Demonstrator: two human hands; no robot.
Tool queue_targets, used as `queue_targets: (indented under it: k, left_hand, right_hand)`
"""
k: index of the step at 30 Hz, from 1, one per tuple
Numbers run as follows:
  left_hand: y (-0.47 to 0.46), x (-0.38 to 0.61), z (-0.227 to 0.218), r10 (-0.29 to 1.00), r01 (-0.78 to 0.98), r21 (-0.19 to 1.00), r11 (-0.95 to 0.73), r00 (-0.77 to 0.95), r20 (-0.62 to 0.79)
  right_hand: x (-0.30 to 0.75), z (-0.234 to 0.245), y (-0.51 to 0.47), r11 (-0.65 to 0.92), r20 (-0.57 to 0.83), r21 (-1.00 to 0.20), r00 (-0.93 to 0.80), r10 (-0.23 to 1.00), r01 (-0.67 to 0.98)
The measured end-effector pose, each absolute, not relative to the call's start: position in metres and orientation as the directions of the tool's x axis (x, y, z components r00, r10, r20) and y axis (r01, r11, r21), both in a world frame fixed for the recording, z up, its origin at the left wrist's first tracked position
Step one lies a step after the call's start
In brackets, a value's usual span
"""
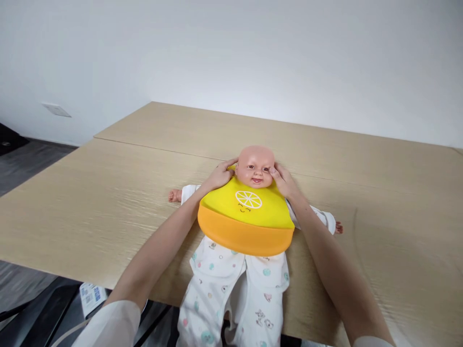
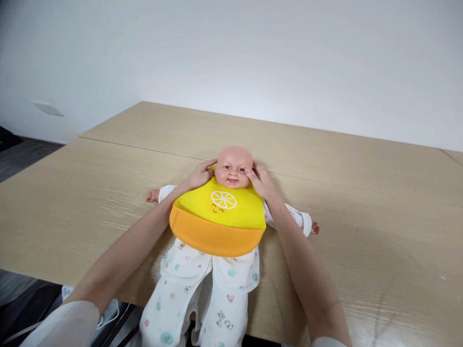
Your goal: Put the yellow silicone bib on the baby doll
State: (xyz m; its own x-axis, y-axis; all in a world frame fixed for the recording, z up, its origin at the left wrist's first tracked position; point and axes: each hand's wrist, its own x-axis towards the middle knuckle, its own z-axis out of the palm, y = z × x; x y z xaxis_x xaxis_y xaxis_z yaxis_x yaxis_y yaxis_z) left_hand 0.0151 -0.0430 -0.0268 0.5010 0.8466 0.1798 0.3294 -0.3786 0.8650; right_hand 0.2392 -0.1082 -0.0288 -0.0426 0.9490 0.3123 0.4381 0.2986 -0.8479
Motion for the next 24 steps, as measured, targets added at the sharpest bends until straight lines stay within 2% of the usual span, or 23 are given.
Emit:
queue_targets:
  k: [5, 14, 24]
  left_hand:
    - [-0.044, 0.015, -0.025, 0.843, 0.329, 0.863, -0.383, 0.507, 0.181]
    - [-0.043, 0.016, -0.025, 0.826, 0.289, 0.877, -0.384, 0.533, 0.186]
    - [-0.038, 0.014, -0.031, 0.82, 0.339, 0.854, -0.394, 0.549, 0.161]
  right_hand:
    - [0.239, -0.023, -0.112, 0.299, 0.316, -0.807, -0.056, 0.947, 0.509]
    - [0.241, -0.016, -0.113, 0.381, 0.407, -0.682, -0.109, 0.907, 0.624]
    - [0.241, -0.016, -0.114, 0.358, 0.384, -0.676, -0.107, 0.917, 0.644]
